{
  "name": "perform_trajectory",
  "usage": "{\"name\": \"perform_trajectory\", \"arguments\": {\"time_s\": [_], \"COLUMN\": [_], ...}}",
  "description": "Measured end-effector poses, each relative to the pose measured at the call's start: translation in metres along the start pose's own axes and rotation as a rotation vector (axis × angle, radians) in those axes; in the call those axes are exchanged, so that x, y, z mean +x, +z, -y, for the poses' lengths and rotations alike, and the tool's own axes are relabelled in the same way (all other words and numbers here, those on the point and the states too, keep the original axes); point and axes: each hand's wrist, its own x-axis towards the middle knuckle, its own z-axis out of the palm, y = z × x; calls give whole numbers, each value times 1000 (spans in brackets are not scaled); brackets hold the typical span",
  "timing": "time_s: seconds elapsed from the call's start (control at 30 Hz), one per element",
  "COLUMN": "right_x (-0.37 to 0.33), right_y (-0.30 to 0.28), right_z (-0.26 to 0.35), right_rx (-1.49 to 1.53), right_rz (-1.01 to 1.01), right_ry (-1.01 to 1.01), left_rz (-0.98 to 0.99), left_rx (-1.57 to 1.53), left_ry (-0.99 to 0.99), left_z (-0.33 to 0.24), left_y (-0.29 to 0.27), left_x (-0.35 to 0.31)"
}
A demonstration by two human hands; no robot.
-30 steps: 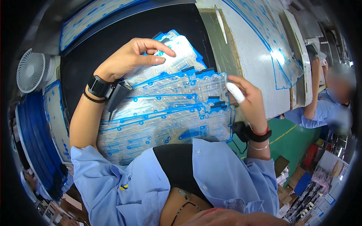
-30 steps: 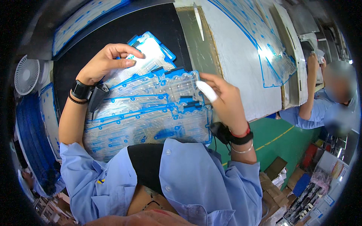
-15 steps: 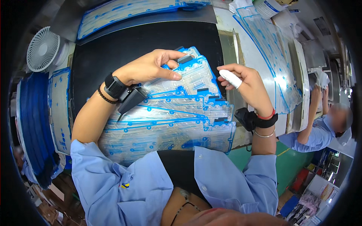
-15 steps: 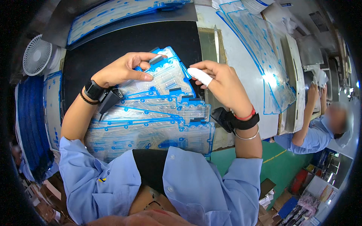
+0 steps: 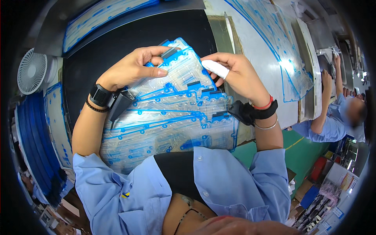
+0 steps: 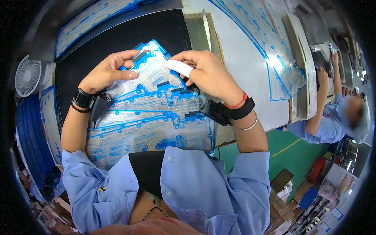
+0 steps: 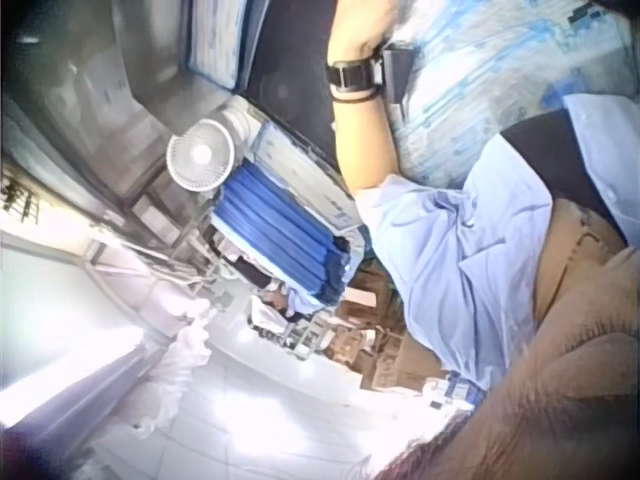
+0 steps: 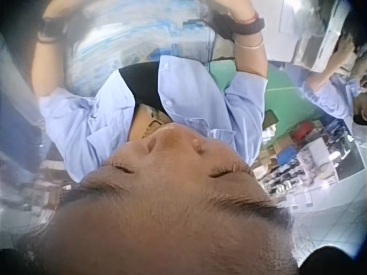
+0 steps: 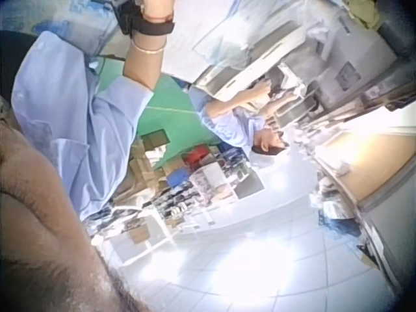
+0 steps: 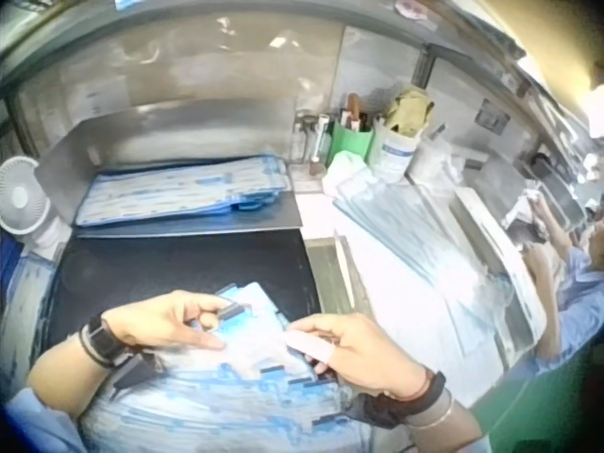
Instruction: Inspecting and sorting blue plastic circuit components on an assembly line.
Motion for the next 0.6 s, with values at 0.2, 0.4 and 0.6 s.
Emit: {"name": "perform_trajectory", "arguments": {"time_s": [0.2, 0.4, 0.6], "right_x": [-37, -81, -89], "right_y": [-12, 16, 32], "right_z": [-15, -47, -27], "right_rx": [-277, 141, 334], "right_rz": [175, -86, -263], "right_ry": [53, 146, 132], "left_rz": [16, -2, 61], "left_rx": [59, 179, 163], "left_ry": [40, 123, 72], "left_z": [12, 13, 5], "left_y": [-9, -3, -3], "left_x": [4, 7, 4]}}
